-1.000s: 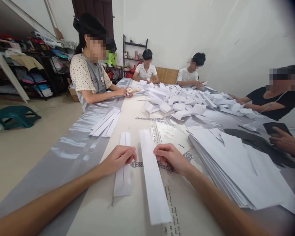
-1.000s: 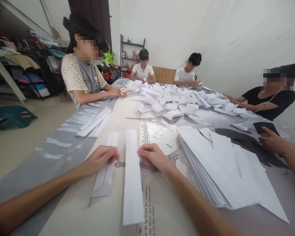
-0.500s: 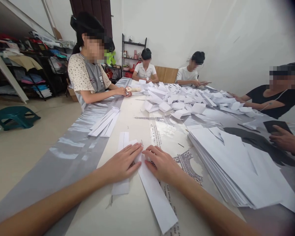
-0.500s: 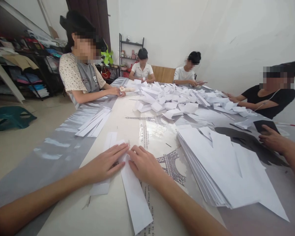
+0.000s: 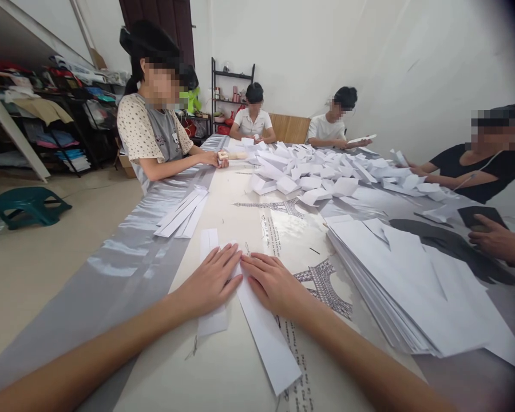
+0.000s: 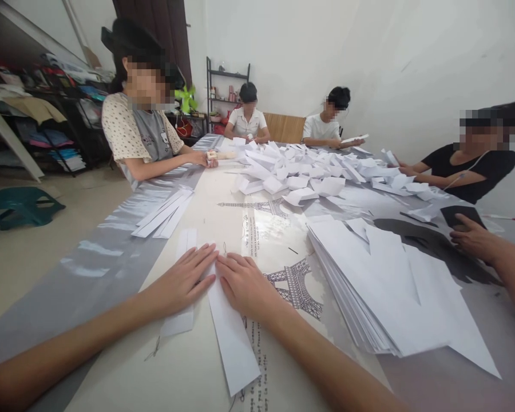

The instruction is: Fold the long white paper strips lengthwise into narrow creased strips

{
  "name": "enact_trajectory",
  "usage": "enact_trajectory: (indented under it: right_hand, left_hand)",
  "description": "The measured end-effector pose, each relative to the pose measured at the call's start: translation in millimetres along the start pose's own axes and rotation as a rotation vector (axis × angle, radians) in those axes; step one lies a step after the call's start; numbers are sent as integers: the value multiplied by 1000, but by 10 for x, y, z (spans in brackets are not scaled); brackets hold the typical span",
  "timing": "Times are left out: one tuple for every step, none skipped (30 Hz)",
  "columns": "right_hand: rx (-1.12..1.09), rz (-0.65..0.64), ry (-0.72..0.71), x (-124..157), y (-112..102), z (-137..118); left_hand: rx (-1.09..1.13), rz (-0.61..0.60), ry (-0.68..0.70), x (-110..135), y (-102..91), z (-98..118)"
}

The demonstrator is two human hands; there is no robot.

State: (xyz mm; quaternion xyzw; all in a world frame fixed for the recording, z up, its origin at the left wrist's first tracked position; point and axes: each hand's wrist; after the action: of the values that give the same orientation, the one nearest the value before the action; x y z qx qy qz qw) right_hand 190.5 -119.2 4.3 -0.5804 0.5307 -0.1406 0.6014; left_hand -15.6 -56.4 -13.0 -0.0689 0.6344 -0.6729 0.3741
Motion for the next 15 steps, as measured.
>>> enact_trajectory:
  right_hand:
    - [-10,4,-2,-9,-7,1]
    - [-22,4,-5,-19,-17,5]
    - [-33,-1,-7,-28,-31,10]
    - [-44,-9,-9,-35,-49,17]
    - [-51,-22,-10,-41,-69,23]
    - [-56,-39,-14,-42,-91,28]
    - [-56,-59,-19,-40,-113,27]
    - [-52,-80,-25,-34,-133,19]
    - [-44,-99,-28,-24,-149,3]
    - [-29,-113,-28,-12,-161,-23]
    - [-7,-120,-22,3,-166,-56]
    - [22,-118,-11,18,-166,-95]
    - [54,-109,1,32,-162,-134]
    - [82,-97,14,43,-156,-170]
    - [99,-90,24,51,-150,-198]
  left_hand:
    - [1,-5,1,-2,-11,1]
    - [1,-7,4,-5,-23,3]
    - [1,-11,8,-7,-38,5]
    - [-1,-17,13,-10,-53,7]
    - [-6,-28,18,-13,-67,9]
    - [-13,-37,23,-16,-79,11]
    - [-21,-41,31,-19,-89,13]
    - [-29,-37,38,-21,-95,15]
    - [-36,-28,44,-24,-98,18]
    - [-44,-15,50,-26,-98,22]
    - [-54,-4,56,-29,-96,27]
    - [-66,6,60,-33,-94,32]
    - [-77,15,64,-37,-92,38]
    - [-86,26,69,-42,-92,44]
    - [-89,37,74,-47,-94,50]
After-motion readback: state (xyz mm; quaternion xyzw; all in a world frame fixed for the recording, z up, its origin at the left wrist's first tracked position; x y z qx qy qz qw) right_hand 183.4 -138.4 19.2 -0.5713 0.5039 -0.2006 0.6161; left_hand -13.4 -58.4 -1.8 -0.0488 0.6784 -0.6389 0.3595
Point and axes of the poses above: each hand's wrist, its own x-axis away from the middle knuckle, its own y-axis out of the palm, z = x × y, and after that the axes turned 9 degrees about z, right-handed
